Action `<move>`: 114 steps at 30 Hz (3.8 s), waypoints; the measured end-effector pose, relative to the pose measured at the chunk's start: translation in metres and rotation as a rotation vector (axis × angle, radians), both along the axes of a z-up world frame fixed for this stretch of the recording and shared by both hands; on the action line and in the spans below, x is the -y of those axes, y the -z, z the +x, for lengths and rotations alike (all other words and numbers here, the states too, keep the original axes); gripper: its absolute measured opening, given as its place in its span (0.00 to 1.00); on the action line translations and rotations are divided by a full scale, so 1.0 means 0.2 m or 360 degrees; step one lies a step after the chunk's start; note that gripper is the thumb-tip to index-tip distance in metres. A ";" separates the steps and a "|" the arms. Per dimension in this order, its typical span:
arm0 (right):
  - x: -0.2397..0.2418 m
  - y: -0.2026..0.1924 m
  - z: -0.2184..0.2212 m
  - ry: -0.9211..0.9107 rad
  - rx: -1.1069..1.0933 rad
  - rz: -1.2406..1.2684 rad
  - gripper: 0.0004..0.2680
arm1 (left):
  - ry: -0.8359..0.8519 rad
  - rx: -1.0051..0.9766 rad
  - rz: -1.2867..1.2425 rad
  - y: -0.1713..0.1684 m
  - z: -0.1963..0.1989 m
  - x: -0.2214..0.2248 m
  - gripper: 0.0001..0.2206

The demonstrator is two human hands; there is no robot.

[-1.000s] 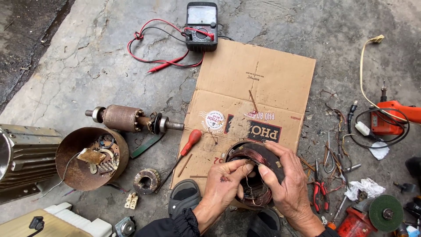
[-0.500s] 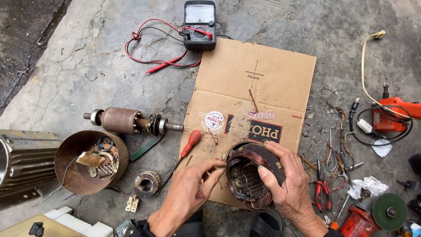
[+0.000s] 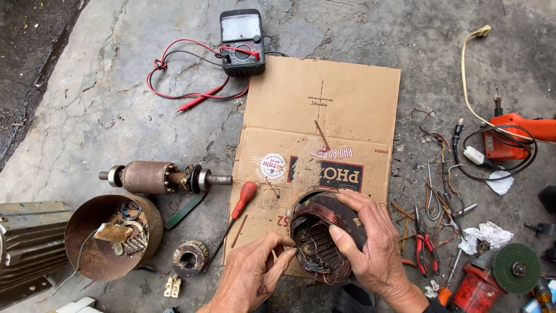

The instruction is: Manually extracting copper wire windings from an electric motor stator for recycling or repair.

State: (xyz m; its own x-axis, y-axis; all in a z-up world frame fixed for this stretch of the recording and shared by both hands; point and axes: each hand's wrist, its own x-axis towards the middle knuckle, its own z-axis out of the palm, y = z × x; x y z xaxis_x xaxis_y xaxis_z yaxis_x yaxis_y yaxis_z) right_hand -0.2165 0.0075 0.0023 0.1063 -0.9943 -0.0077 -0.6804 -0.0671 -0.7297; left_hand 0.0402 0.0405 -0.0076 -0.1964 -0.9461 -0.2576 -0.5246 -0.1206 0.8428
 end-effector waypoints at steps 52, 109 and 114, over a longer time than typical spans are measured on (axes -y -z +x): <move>-0.02 0.00 0.03 0.0148 0.0079 0.0185 0.21 | 0.0521 -0.0071 0.0324 -0.08 -0.16 0.24 0.08; 0.11 -0.14 -0.27 -0.0322 -0.0287 0.0751 0.32 | 0.0272 -0.0275 -0.0680 -0.03 -0.27 0.22 0.06; 0.12 -0.23 -0.23 -0.0490 -0.0544 0.0678 0.36 | 0.0229 -0.0255 -0.0683 -0.05 -0.29 0.23 0.06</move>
State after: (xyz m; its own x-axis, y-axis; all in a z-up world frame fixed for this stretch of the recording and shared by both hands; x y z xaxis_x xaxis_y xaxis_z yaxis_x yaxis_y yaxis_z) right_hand -0.2620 -0.0167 0.0479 0.3090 -0.8206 -0.4808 -0.8757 -0.0483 -0.4804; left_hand -0.0169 -0.0055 0.0021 -0.3385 -0.9206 0.1948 -0.3699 0.3205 0.8720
